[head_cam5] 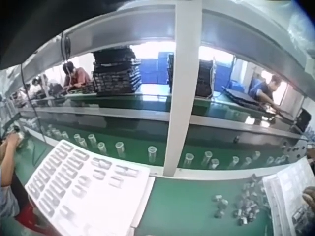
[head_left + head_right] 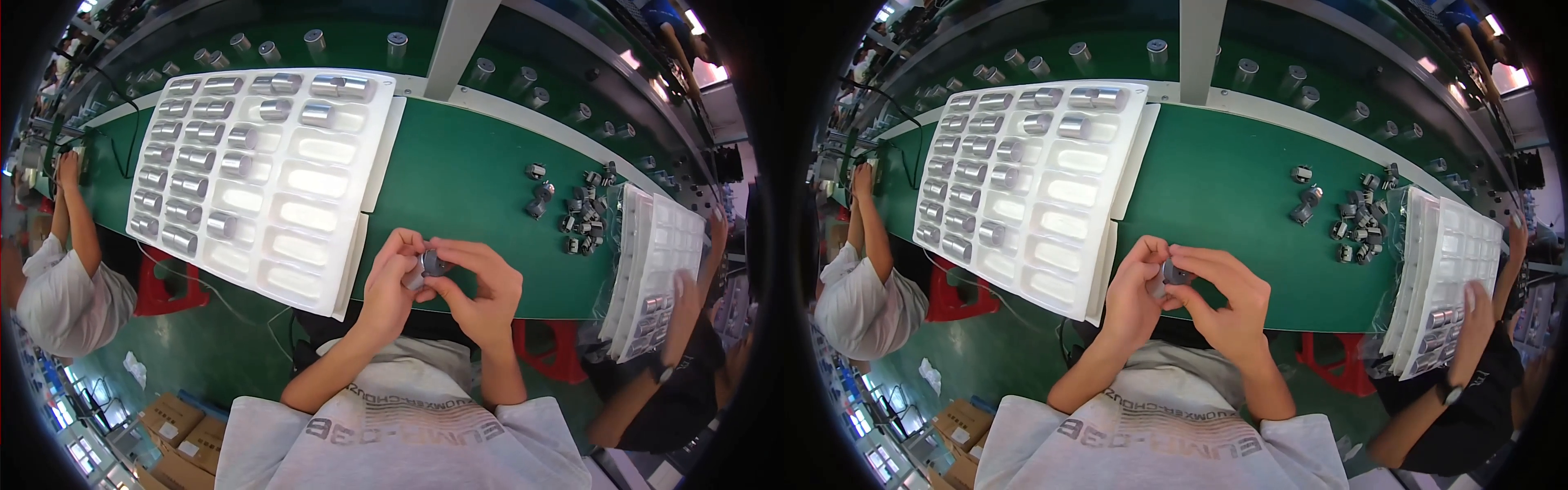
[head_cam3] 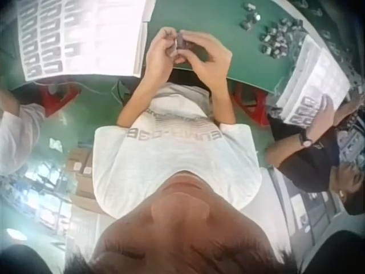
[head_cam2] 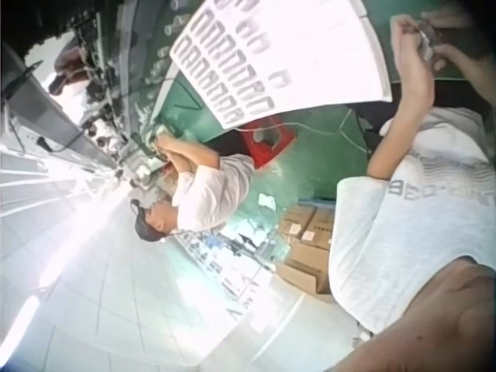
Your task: Assemble small cylindrical electronic components on a production line.
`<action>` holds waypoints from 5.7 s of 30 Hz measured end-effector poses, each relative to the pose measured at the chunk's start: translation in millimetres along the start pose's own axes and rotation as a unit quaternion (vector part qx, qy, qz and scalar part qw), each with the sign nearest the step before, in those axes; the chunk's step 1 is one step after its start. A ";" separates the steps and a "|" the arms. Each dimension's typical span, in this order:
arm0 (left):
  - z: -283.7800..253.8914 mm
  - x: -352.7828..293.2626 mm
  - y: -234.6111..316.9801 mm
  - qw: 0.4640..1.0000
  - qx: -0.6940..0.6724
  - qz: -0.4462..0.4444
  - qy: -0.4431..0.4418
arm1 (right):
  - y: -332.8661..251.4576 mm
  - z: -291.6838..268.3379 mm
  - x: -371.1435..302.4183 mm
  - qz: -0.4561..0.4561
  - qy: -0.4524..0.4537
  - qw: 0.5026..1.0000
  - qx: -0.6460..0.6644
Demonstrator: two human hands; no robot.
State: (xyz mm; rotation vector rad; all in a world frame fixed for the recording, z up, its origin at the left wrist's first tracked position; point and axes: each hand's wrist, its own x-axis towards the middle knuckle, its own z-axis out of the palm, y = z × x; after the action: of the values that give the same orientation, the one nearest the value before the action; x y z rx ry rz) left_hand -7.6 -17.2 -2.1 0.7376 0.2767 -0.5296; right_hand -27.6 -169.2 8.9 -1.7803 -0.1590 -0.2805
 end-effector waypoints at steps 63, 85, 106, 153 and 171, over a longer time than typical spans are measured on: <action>-96.4 -36.4 192.7 0.451 0.763 0.403 0.228 | 130.4 -151.8 253.2 -0.107 0.043 0.838 -0.533; -44.0 69.0 204.1 0.585 0.721 0.364 0.069 | 34.4 -123.3 96.6 0.053 -0.011 0.997 -0.050; -2.0 14.1 23.2 0.863 0.393 0.306 -0.086 | -19.1 14.2 21.4 -0.032 0.071 0.996 0.049; -2.2 23.9 -5.8 0.977 0.127 0.154 -0.074 | -17.5 -2.6 20.4 -0.093 -0.154 0.983 -0.047; -28.2 -52.1 91.0 0.846 0.441 0.299 0.010 | 118.1 -200.0 188.1 0.014 0.197 0.883 -0.426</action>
State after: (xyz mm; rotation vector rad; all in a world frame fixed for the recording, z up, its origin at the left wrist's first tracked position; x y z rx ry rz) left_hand -2.8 77.4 50.9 1.6573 -0.2181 -0.0107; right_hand 162.9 -398.8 -9.2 -2.5379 0.3401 -0.7725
